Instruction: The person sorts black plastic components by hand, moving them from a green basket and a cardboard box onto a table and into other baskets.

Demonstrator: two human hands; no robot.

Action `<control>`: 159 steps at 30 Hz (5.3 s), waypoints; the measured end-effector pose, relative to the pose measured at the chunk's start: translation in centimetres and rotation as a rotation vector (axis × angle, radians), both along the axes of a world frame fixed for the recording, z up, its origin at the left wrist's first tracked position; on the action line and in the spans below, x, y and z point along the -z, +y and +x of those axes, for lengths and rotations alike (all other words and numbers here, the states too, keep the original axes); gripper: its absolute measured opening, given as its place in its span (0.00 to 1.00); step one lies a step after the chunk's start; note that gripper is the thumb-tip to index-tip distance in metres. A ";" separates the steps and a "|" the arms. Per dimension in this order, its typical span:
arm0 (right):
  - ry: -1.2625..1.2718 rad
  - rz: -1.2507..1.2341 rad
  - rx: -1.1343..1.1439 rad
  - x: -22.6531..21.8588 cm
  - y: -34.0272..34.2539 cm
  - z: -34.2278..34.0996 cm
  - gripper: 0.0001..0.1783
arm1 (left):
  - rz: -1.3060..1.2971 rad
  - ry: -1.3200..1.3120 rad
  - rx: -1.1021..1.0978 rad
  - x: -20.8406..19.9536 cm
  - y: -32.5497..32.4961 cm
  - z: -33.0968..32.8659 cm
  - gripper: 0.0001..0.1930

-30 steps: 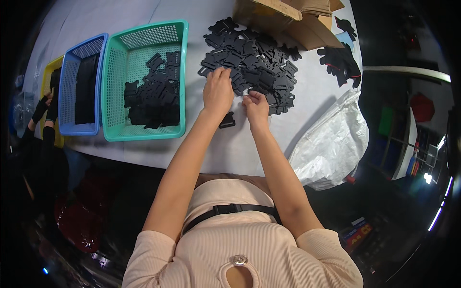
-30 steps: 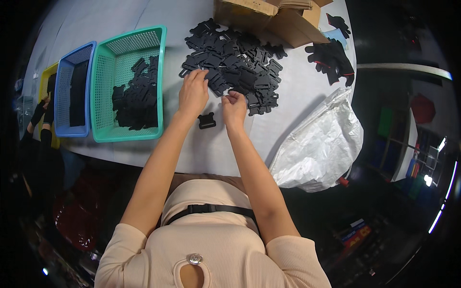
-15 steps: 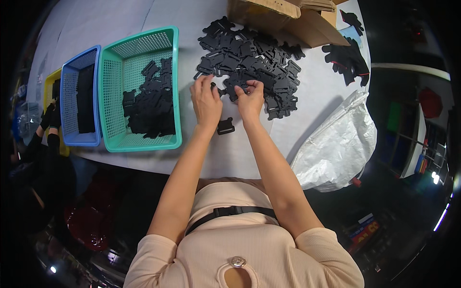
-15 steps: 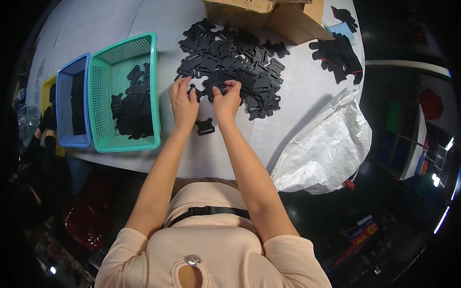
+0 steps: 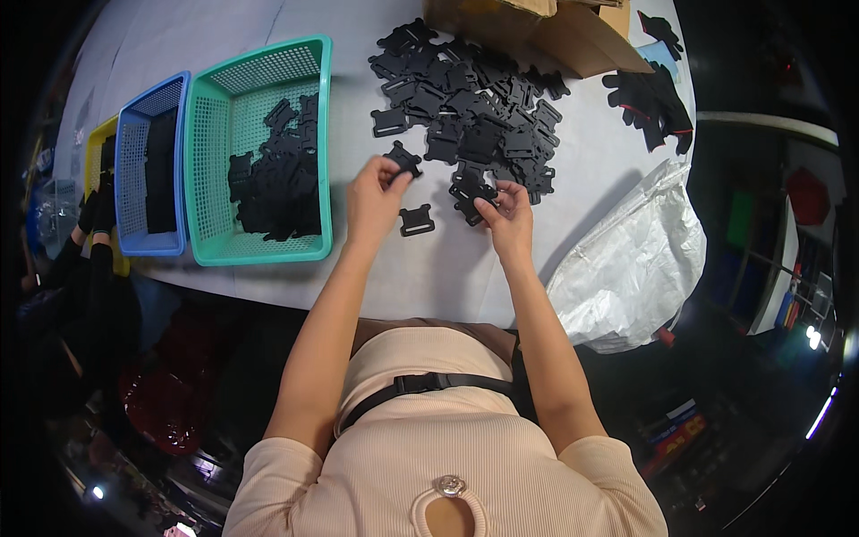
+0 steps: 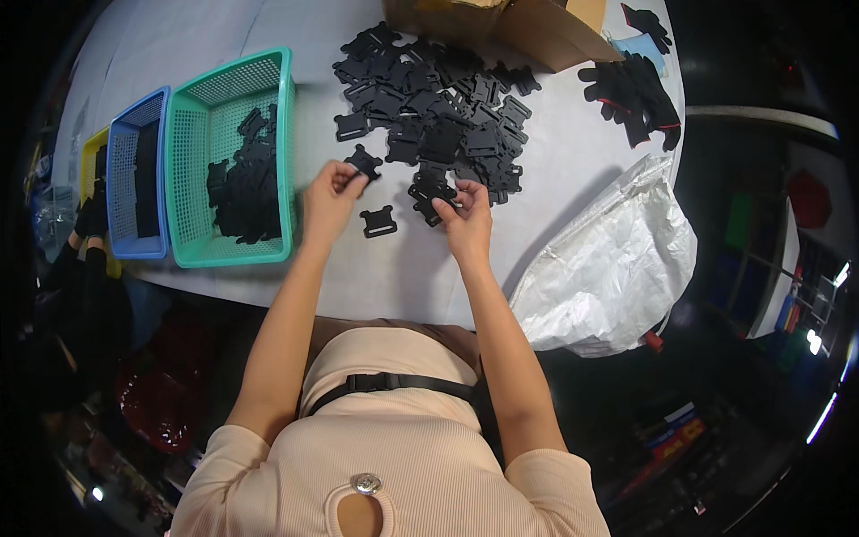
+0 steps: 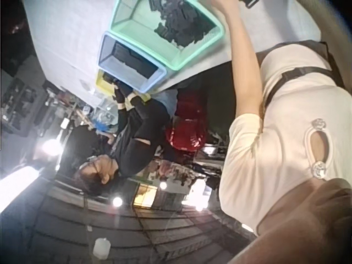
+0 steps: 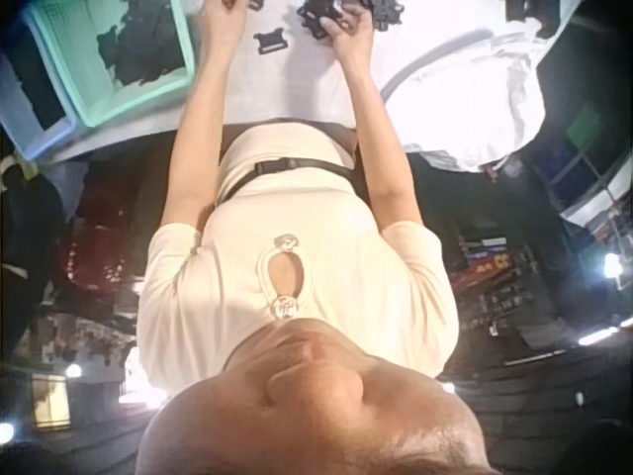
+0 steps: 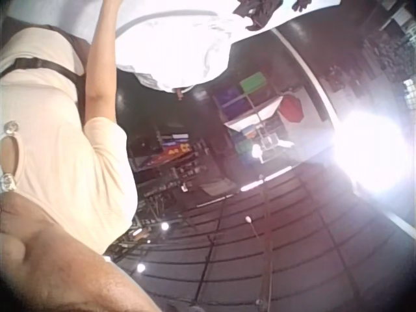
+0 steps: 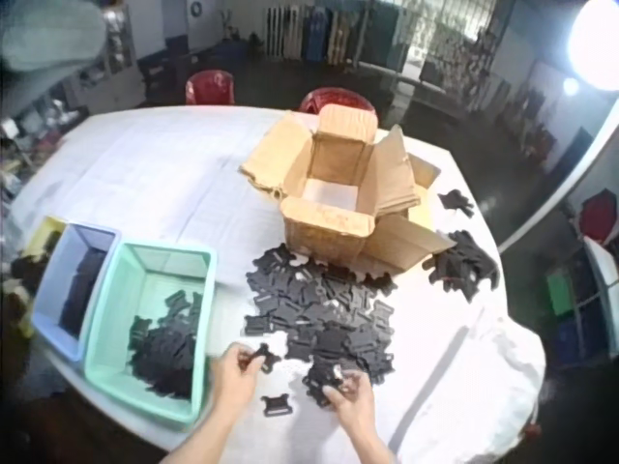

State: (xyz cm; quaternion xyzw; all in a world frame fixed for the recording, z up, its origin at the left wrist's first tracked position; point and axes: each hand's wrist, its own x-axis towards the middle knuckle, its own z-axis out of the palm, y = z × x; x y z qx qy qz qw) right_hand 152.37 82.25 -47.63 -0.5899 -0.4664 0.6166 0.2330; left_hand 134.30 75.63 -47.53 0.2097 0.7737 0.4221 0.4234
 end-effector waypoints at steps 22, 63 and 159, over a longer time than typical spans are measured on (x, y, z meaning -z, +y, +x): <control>0.208 0.367 -0.327 -6.0 -1.5 -11.0 0.22 | 0.107 0.726 -0.102 -11.5 -7.6 -3.6 0.09; -0.717 0.378 -0.486 -0.3 1.0 -4.7 0.28 | -0.124 -0.008 0.157 2.2 -0.4 2.9 0.15; -0.940 0.504 -0.273 -0.1 5.4 2.4 0.28 | 0.336 0.577 0.524 -2.0 3.6 5.4 0.09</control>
